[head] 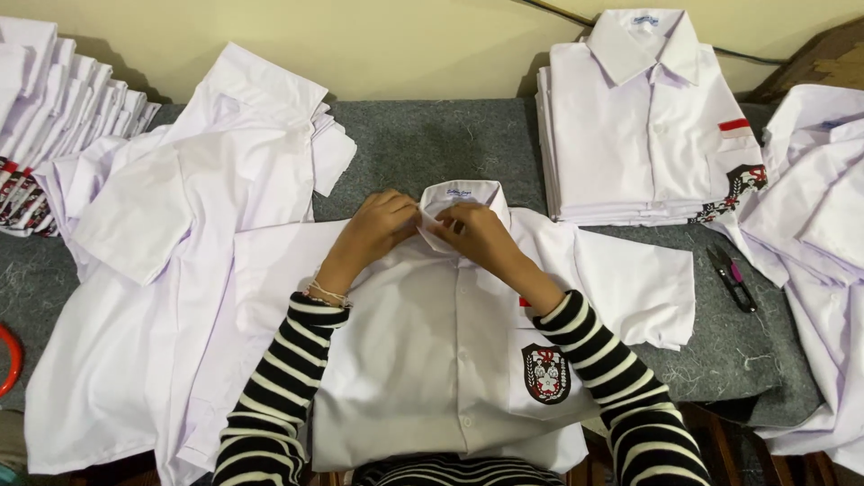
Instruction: Folding and stacking white school shirts on a work table
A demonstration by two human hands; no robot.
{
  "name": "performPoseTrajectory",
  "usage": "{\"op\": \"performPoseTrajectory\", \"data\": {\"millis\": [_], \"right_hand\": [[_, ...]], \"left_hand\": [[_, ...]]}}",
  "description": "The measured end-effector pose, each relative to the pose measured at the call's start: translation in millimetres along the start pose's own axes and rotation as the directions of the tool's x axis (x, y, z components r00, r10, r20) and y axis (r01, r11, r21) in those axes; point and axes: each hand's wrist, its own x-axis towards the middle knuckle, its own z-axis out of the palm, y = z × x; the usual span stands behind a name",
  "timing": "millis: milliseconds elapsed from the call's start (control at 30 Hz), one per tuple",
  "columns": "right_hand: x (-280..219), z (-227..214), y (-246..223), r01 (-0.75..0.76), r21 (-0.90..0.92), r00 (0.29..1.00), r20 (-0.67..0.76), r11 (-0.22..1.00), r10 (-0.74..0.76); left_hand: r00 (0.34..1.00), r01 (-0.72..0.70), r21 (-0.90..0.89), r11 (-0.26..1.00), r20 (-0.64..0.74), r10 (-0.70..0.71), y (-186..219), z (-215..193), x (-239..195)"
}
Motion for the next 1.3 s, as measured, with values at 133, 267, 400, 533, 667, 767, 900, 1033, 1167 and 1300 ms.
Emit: {"op": "performPoseTrajectory", "data": {"millis": [133, 267, 400, 533, 667, 767, 900, 1033, 1167, 1300], "right_hand": [[1.3, 5.3, 11.2, -0.051, 0.013, 0.990, -0.134, 0.999, 0.052], [-0.6, 4.5, 7.8, -0.209, 0.036, 0.929, -0.304, 0.977, 0.210], [1.8, 0.2, 0.0, -0.300, 0.015, 0.904, -0.314, 0.954, 0.289], [-0.3, 5.6, 1.5, -0.158, 0.014, 0.919, -0.363, 0.987, 0.152], [-3.6, 13.0, 9.2, -0.029, -0.056, 0.920, -0.393, 0.998, 0.004], [-4.0, 12.9, 10.9, -0.001, -0.048, 0.915, -0.402, 0.999, -0.018], [-3.3, 8.1, 4.8, -0.018, -0.038, 0.934, -0.358, 0.999, 0.003], [-3.2, 12.4, 11.5, 0.054, -0.070, 0.951, -0.300, 0.996, -0.073], [-4.3, 17.3, 25.4, 0.099, -0.118, 0.950, -0.284, 0.988, -0.130], [-4.0, 5.1, 42.3, -0.055, -0.326, 0.945, -0.323, 0.944, -0.056]], "left_hand": [[0.955, -0.113, -0.036, 0.993, -0.279, 0.098, 0.3, 8.0, 9.4], [0.877, -0.111, 0.187, 0.976, -0.443, 0.184, 0.7, 13.2, 26.0], [0.877, -0.092, 0.213, 0.973, -0.445, 0.180, -0.1, 18.5, 31.8], [0.918, -0.074, 0.246, 0.967, -0.363, 0.162, 9.4, 4.2, 26.7], [0.972, 0.126, -0.558, 0.820, -0.096, -0.215, 4.8, -1.6, 25.0], [0.958, 0.236, -0.681, 0.693, 0.042, -0.285, 7.9, -14.0, 34.9], [0.933, 0.353, -0.595, 0.722, 0.160, -0.323, -2.5, 2.2, 41.1], [0.913, 0.377, -0.659, 0.651, 0.149, -0.379, -6.2, 17.8, 42.7], [0.907, 0.359, -0.644, 0.676, 0.069, -0.416, -22.6, 38.9, 44.3], [0.918, 0.368, -0.593, 0.716, 0.109, -0.381, -39.2, 43.5, 52.1]]}}
